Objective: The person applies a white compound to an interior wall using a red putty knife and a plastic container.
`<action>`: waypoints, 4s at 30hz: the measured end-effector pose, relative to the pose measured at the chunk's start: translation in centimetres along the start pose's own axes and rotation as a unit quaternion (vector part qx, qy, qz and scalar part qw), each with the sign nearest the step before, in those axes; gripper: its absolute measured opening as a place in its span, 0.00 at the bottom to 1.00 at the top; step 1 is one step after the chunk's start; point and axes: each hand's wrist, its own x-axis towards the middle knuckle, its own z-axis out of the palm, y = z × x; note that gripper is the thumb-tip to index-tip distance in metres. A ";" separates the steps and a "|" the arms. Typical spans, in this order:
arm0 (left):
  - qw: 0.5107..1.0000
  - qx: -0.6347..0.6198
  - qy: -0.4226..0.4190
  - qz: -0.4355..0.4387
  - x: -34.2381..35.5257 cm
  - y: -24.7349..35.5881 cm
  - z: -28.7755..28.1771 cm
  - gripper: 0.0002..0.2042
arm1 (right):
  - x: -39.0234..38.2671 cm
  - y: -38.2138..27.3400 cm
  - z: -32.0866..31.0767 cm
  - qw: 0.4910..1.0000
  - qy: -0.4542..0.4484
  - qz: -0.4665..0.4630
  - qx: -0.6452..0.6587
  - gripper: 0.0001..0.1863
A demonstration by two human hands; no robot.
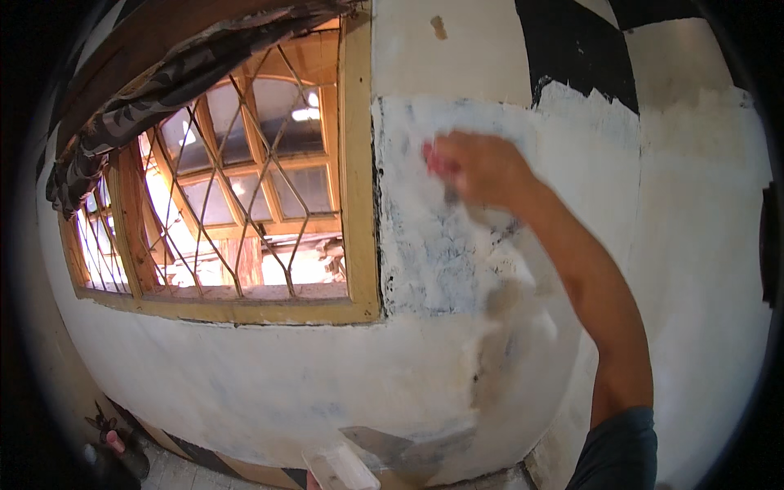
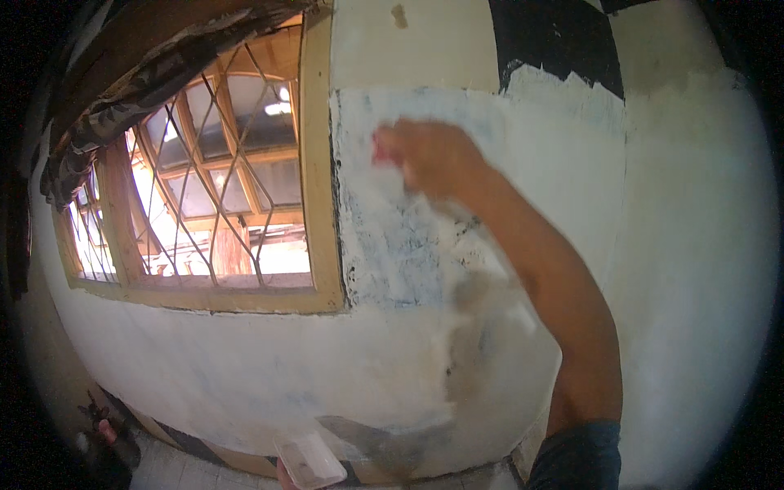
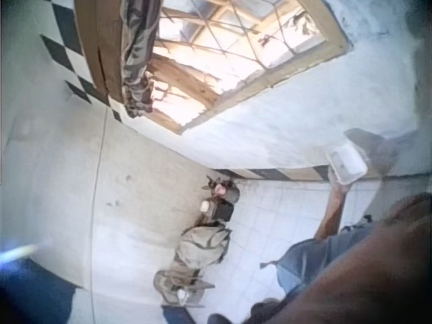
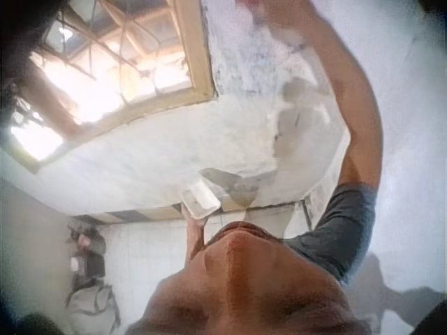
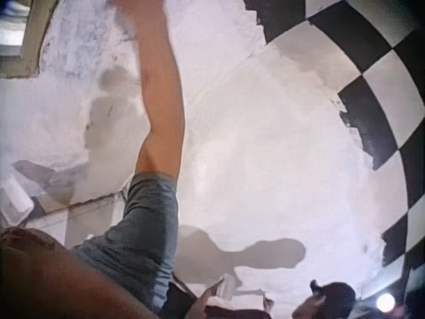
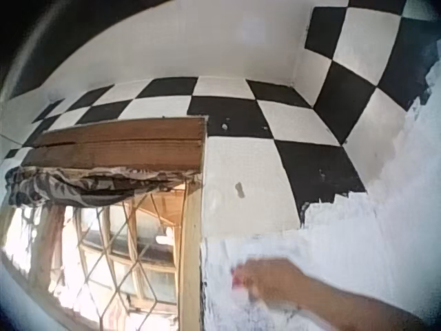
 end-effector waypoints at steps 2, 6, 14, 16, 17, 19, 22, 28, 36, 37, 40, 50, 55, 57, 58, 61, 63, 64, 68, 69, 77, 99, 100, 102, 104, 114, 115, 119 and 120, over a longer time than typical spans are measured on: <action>0.987 0.148 -0.012 0.069 -0.2 -0.2 0.5 0.34 | 2.5 2.5 -0.3 0.988 0.137 -0.027 -0.061 0.10; 0.995 0.069 -0.047 0.058 -0.1 -0.9 2.2 0.32 | 0.7 2.8 4.5 0.998 0.052 -0.025 -0.004 0.08; 0.991 0.112 -0.050 0.051 -0.8 -1.3 1.9 0.33 | -16.6 -9.2 12.2 0.985 -0.115 -0.129 -0.001 0.14; 0.998 0.040 -0.030 0.024 -0.5 -0.8 1.4 0.33 | -15.4 -7.3 9.9 0.993 -0.060 -0.077 0.067 0.13; 1.000 0.004 -0.020 0.009 -0.5 -0.6 1.2 0.33 | -13.8 -5.4 8.4 0.992 -0.011 -0.041 0.116 0.11; 0.998 -0.050 -0.005 -0.026 -0.5 -0.2 0.9 0.32 | -11.2 -1.3 5.4 0.984 0.080 0.116 0.109 0.07; 0.996 -0.078 0.001 -0.047 -0.7 -0.1 0.7 0.32 | -9.1 5.5 1.8 0.936 0.252 0.241 0.038 0.08; 0.989 -0.145 0.019 -0.024 -1.5 0.1 0.0 0.34 | -11.7 7.6 4.2 0.907 0.191 0.374 0.042 0.12; 0.999 -0.020 0.009 -0.037 0.1 -1.6 0.3 0.34 | -16.8 -8.3 10.2 0.988 -0.088 0.056 0.115 0.15; 0.998 -0.034 0.014 -0.047 0.2 -2.1 0.6 0.34 | -16.8 -7.2 9.3 0.987 -0.063 0.081 0.122 0.15; 0.998 -0.023 0.006 -0.055 0.8 -3.3 1.3 0.34 | -14.0 -1.2 5.6 0.988 0.119 0.037 0.087 0.13; 0.995 -0.058 -0.019 -0.076 1.5 -5.2 0.7 0.32 | -16.3 2.3 4.4 0.971 -0.230 -0.072 0.008 0.08; 0.997 0.012 0.052 -0.052 0.8 -5.3 0.4 0.32 | -15.3 7.7 0.8 0.974 0.076 0.186 0.103 0.11; 0.993 0.020 0.105 -0.048 0.9 -5.2 0.0 0.33 | -12.2 11.1 -0.6 0.945 0.216 0.244 -0.015 0.08; 0.973 0.227 0.043 0.027 1.0 -5.5 -0.3 0.33 | -10.7 12.3 -1.1 0.929 0.202 0.312 0.005 0.10; 0.978 0.209 -0.002 0.012 1.3 -5.4 -1.3 0.33 | -7.2 12.6 -0.5 0.909 0.211 0.350 0.078 0.12; 0.995 -0.048 0.062 -0.059 1.3 -5.6 -1.6 0.33 | -6.1 9.8 1.7 0.951 0.169 0.247 0.078 0.12; 0.997 -0.038 0.049 -0.055 1.3 -5.7 -1.5 0.32 | -6.2 7.8 3.1 0.965 0.101 0.210 0.116 0.12; 0.996 -0.066 -0.011 -0.057 0.8 -5.8 0.3 0.30 | -10.4 -0.4 7.1 0.987 -0.144 -0.034 0.054 0.16; 0.994 -0.081 -0.035 -0.059 0.6 -5.8 1.0 0.30 | -11.2 -1.1 7.2 0.990 -0.121 -0.041 0.053 0.16; 0.994 -0.004 0.100 -0.051 -0.5 -6.0 4.5 0.30 | -9.9 9.1 1.1 0.945 0.204 0.256 -0.026 0.11; 0.997 -0.030 0.008 -0.068 1.0 -7.2 0.0 0.33 | -26.8 0.8 9.5 0.986 -0.137 -0.054 -0.081 0.09; 0.998 -0.034 -0.005 -0.058 1.0 -7.1 0.2 0.32 | -27.1 1.0 9.7 0.990 -0.096 -0.066 -0.084 0.09; 0.998 -0.036 -0.022 -0.047 0.8 -6.9 0.8 0.31 | -27.2 2.6 8.8 0.995 0.072 -0.061 0.007 0.06; 0.999 0.019 -0.016 -0.041 0.7 -6.4 1.8 0.35 | -25.8 5.5 6.9 0.972 0.126 0.192 0.053 0.08; 0.770 0.568 -0.150 0.248 -1.1 -6.2 5.8 0.37 | -14.1 1.4 7.2 0.946 0.062 0.223 0.228 0.08; 0.945 0.296 -0.109 0.090 -1.0 -6.3 6.0 0.37 | -14.7 -1.4 7.6 0.969 0.003 0.168 0.183 0.09; 0.896 0.385 -0.123 0.184 -0.8 -6.4 6.1 0.35 | -17.2 -3.7 6.8 0.989 0.021 0.026 0.146 0.11; 0.814 0.497 -0.126 0.273 -0.9 -6.4 6.1 0.35 | -17.5 -2.6 6.6 0.991 0.091 0.040 0.090 0.10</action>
